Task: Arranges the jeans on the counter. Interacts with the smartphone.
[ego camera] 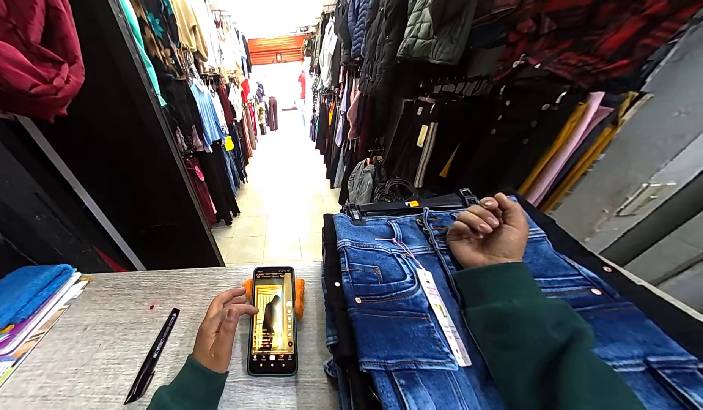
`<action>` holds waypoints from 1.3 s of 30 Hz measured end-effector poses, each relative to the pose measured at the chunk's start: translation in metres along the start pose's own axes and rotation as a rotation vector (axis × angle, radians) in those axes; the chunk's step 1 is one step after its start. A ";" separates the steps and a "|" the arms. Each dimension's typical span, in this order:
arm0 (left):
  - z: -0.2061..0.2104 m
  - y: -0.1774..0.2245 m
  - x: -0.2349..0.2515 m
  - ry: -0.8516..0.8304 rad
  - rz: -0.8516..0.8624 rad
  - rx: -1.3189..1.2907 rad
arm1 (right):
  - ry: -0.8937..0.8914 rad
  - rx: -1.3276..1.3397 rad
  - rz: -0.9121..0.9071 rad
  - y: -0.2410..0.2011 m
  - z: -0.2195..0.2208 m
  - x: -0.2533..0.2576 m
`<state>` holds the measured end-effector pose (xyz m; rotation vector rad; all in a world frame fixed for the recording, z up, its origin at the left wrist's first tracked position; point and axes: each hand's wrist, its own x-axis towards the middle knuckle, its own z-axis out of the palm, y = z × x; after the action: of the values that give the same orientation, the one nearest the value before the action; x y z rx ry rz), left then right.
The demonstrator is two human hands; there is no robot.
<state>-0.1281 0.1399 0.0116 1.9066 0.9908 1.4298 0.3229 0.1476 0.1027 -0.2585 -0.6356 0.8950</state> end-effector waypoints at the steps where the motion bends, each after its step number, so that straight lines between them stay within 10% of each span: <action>1: 0.000 0.001 0.000 -0.001 -0.005 0.001 | 0.000 -0.001 0.001 0.000 0.000 0.000; 39: 0.001 0.002 0.001 -0.003 0.018 -0.041 | 0.040 -0.023 -0.012 0.000 0.004 -0.001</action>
<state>-0.1266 0.1392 0.0138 1.8919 0.9376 1.4460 0.3202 0.1462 0.1055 -0.2920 -0.6104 0.8692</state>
